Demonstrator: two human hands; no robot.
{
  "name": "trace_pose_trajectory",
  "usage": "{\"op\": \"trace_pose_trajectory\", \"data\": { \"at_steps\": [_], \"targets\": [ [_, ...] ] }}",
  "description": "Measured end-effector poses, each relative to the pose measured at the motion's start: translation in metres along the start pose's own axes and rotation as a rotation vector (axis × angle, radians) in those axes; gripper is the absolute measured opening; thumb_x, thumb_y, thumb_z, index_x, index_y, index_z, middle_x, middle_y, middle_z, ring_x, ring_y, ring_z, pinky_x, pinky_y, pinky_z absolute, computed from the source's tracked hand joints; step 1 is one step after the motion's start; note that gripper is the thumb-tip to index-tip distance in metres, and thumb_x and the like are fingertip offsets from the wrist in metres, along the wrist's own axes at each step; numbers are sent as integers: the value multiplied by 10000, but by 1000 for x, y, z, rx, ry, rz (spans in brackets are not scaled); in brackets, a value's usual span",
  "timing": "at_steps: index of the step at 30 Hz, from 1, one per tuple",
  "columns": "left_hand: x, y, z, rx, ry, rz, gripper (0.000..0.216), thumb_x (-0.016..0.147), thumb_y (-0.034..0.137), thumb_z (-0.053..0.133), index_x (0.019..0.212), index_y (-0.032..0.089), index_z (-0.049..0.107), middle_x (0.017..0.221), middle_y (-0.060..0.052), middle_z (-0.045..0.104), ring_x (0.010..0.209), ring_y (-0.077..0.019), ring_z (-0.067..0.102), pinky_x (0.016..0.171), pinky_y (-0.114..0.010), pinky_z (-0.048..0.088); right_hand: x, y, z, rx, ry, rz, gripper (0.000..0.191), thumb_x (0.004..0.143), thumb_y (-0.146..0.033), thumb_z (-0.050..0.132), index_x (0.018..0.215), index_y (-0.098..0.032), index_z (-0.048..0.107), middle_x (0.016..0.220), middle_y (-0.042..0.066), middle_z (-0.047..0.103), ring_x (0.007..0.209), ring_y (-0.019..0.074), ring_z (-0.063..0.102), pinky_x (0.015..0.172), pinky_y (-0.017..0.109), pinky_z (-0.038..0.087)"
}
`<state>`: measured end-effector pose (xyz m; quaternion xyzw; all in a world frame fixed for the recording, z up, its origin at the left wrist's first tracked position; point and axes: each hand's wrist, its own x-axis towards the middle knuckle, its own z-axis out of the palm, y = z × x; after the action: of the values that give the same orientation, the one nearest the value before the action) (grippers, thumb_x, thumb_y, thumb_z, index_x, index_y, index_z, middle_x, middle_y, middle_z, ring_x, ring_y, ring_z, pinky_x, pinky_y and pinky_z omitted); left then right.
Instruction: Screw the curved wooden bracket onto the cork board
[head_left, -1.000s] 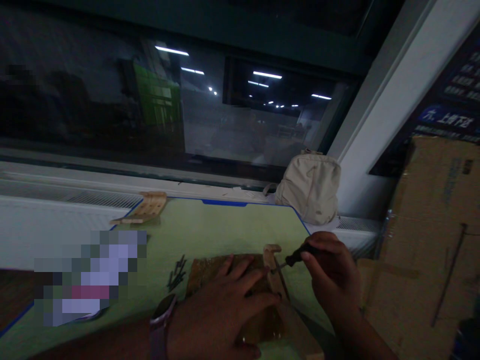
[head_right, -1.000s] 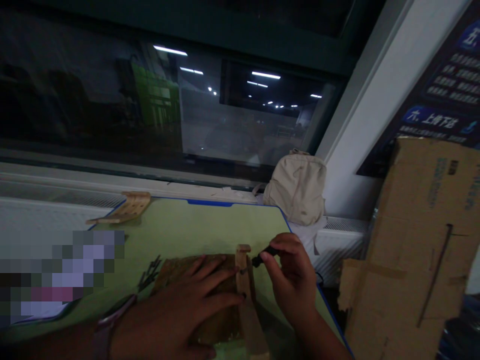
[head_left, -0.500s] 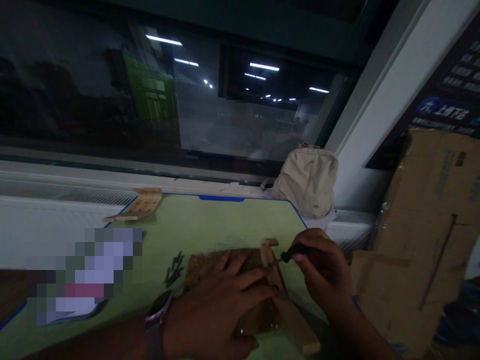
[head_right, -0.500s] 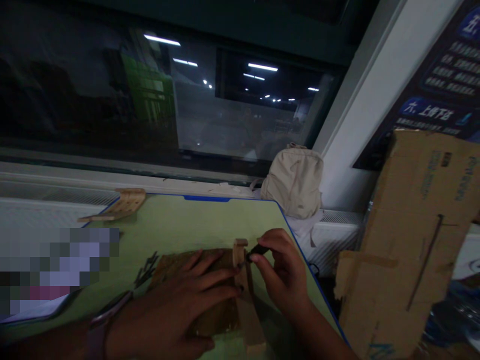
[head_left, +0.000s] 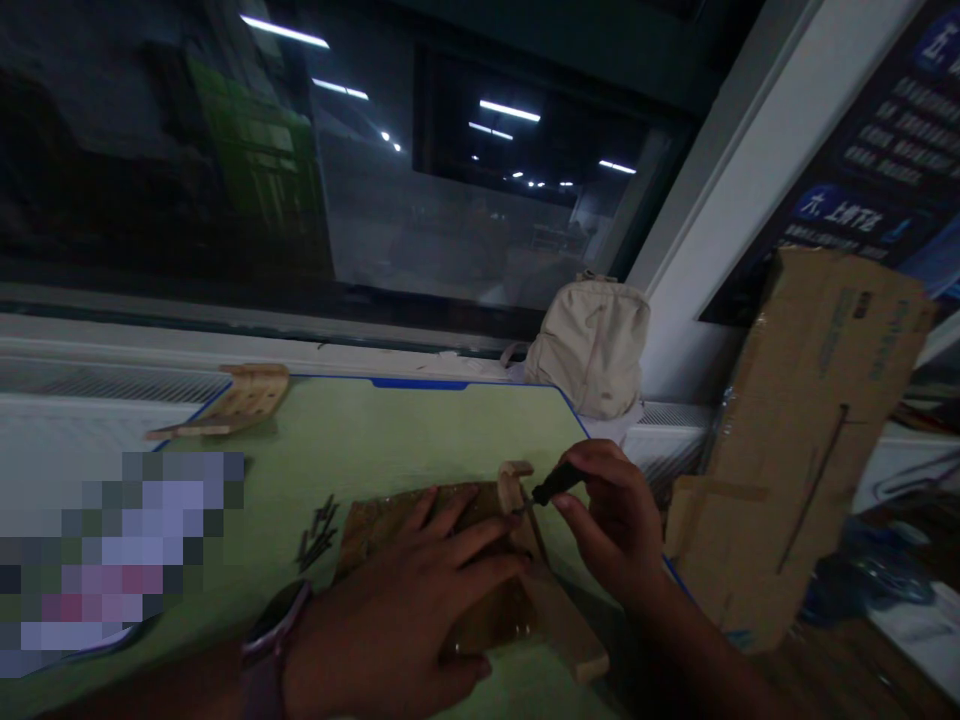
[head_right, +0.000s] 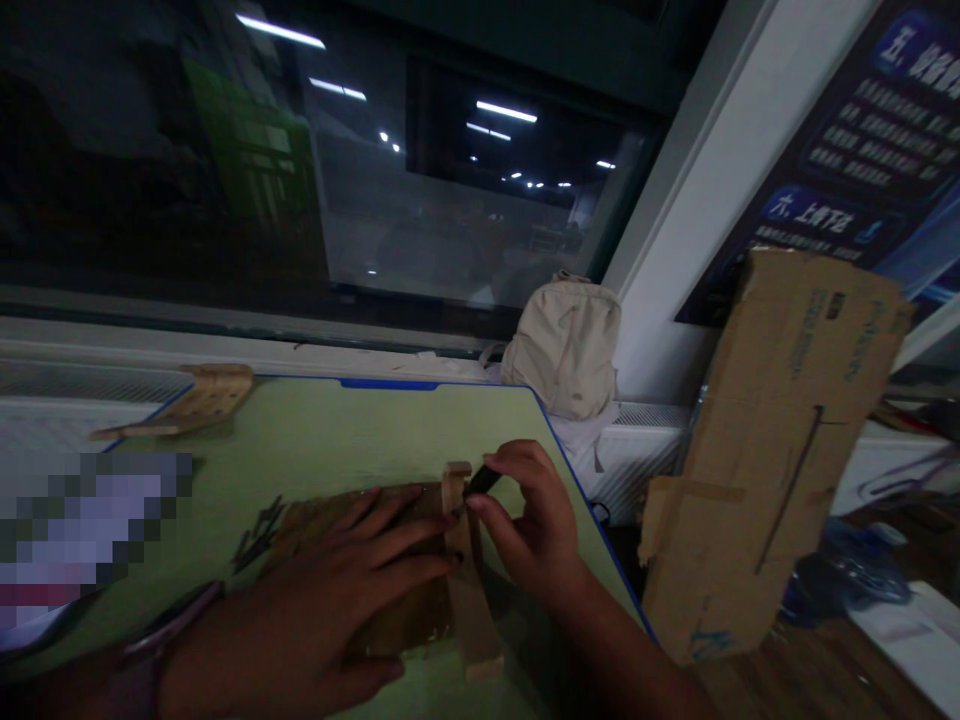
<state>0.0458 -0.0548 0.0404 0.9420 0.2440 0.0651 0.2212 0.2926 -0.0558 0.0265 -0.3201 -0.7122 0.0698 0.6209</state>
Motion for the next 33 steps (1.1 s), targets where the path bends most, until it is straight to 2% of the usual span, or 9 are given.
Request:
{"op": "trace_pose_trajectory", "data": {
  "at_steps": [4, 8, 13, 15, 19, 22, 26, 29, 33],
  "targets": [
    [-1, 0, 2, 11, 23, 11, 833, 774, 288, 817, 1546, 355, 512, 1652, -37, 456, 1573, -485, 253, 1247, -770, 188, -2, -3, 3, 28, -73, 81, 304, 1043, -256, 565, 1329, -310, 654, 1231, 109, 727, 1131, 245, 735, 960, 485, 635],
    [-1, 0, 0, 0, 8, 11, 846, 777, 278, 806, 1560, 356, 495, 1641, -18, 473, 1583, -464, 242, 1270, -744, 157, 2, -8, 4, 124, -72, 144, 285, 1024, -202, 610, 1285, -311, 640, 1106, 72, 769, 979, 201, 787, 838, 394, 674],
    [0, -1, 0, -7, -6, 6, 847, 787, 286, 795, 1569, 375, 480, 1654, -5, 458, 1577, -462, 258, 1271, -738, 159, 3, -2, -1, 8, -73, -41, 390, 918, -141, 731, 1252, -328, 658, 966, 36, 697, 880, 201, 719, 709, 364, 638],
    [0, 0, -1, -5, -6, 3, 836, 796, 282, 786, 1569, 368, 480, 1661, -8, 450, 1584, -458, 244, 1272, -737, 153, 1, -1, -2, 5, -80, -43, 409, 936, -156, 709, 1302, -331, 652, 1020, 52, 691, 931, 213, 715, 734, 382, 638],
    [0, 2, -2, 0, -27, -15, 805, 800, 301, 789, 1551, 339, 505, 1652, -28, 459, 1587, -461, 225, 1270, -738, 154, 0, -6, 3, 123, -53, 81, 329, 1018, -167, 595, 1300, -322, 667, 1167, 82, 716, 1028, 214, 757, 843, 413, 653],
    [0, 2, -3, 1, -14, -11, 800, 803, 299, 789, 1550, 346, 505, 1640, -22, 470, 1585, -449, 236, 1275, -728, 151, 3, -10, 6, 200, -33, 138, 294, 993, -168, 660, 1239, -329, 682, 1062, 41, 747, 936, 187, 778, 796, 355, 655],
    [-1, 2, -2, -5, -10, -7, 812, 798, 301, 799, 1551, 357, 502, 1634, -15, 476, 1577, -452, 250, 1273, -729, 161, 2, -3, 3, 67, 48, 52, 312, 903, -174, 783, 1172, -307, 700, 960, 25, 721, 844, 174, 734, 707, 306, 631],
    [-1, 1, -1, 3, 0, 2, 820, 798, 295, 799, 1556, 358, 493, 1635, -13, 474, 1576, -448, 256, 1275, -728, 153, -2, 1, 1, -35, -6, -19, 382, 943, -160, 720, 1292, -308, 672, 1077, 70, 755, 980, 211, 750, 829, 383, 648],
    [0, 1, -1, 19, 1, -1, 815, 794, 303, 810, 1550, 340, 508, 1628, -24, 481, 1572, -449, 258, 1276, -727, 156, -5, -4, 4, 64, -30, 60, 375, 1012, -129, 602, 1338, -313, 633, 1224, 89, 752, 1104, 220, 764, 931, 431, 645]
  ]
}}
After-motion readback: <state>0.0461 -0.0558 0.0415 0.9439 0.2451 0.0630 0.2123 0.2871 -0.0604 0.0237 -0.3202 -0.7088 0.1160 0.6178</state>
